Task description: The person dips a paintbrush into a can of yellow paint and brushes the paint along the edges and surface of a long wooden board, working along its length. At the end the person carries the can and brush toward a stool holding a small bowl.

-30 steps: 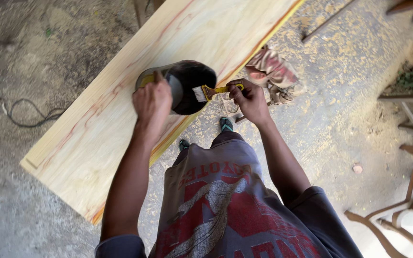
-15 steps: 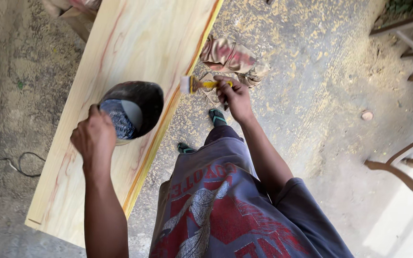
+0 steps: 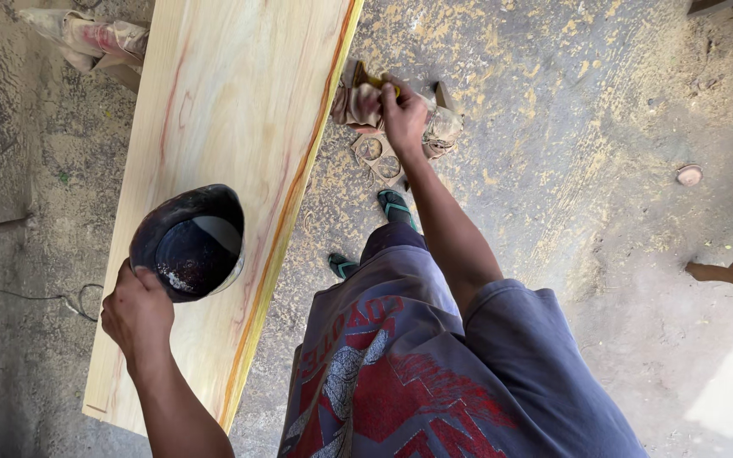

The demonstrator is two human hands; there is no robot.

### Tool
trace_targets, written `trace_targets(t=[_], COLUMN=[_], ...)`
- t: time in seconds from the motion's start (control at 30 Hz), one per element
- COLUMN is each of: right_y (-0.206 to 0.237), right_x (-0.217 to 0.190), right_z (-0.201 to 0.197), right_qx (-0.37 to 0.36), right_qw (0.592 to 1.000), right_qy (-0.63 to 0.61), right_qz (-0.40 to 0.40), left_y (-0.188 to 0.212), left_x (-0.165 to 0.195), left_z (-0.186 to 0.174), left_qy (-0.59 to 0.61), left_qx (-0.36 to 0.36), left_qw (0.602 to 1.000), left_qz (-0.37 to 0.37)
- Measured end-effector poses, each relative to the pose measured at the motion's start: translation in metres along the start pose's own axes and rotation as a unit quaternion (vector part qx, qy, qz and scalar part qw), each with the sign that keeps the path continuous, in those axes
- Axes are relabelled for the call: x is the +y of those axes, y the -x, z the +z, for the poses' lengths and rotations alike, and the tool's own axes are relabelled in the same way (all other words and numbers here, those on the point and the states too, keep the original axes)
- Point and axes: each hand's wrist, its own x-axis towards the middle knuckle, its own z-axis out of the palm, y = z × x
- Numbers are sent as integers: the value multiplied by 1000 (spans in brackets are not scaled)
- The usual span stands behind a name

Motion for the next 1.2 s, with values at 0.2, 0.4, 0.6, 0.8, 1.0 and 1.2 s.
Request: trace_targets(t=[0.2, 0.4, 0.6, 0.8, 1.0, 1.2], right_y=[77, 64, 79, 118, 115, 208], right_x=[-10, -7, -7, -3, 4, 3], right_z=[7, 4, 23, 9, 20, 28], right_qx=[-107, -31, -69, -92, -70, -197], right_qw=[993, 998, 994, 990, 997, 977], right_qy=[43, 12, 29, 48, 22, 77], right_qz=[-11, 51, 80, 97, 13, -21], left_y=[8, 13, 15, 11, 11, 9], left_x=[-18, -44, -44, -35, -40, -42], left_z=[5, 16, 21, 23, 20, 13], left_qy=[16, 13, 13, 44, 28, 32], left_qx=[-3, -6, -10, -11, -1, 0], left_qw=[999, 998, 998, 997, 999, 999], left_qz=[-43, -65, -63, -64, -37, -16])
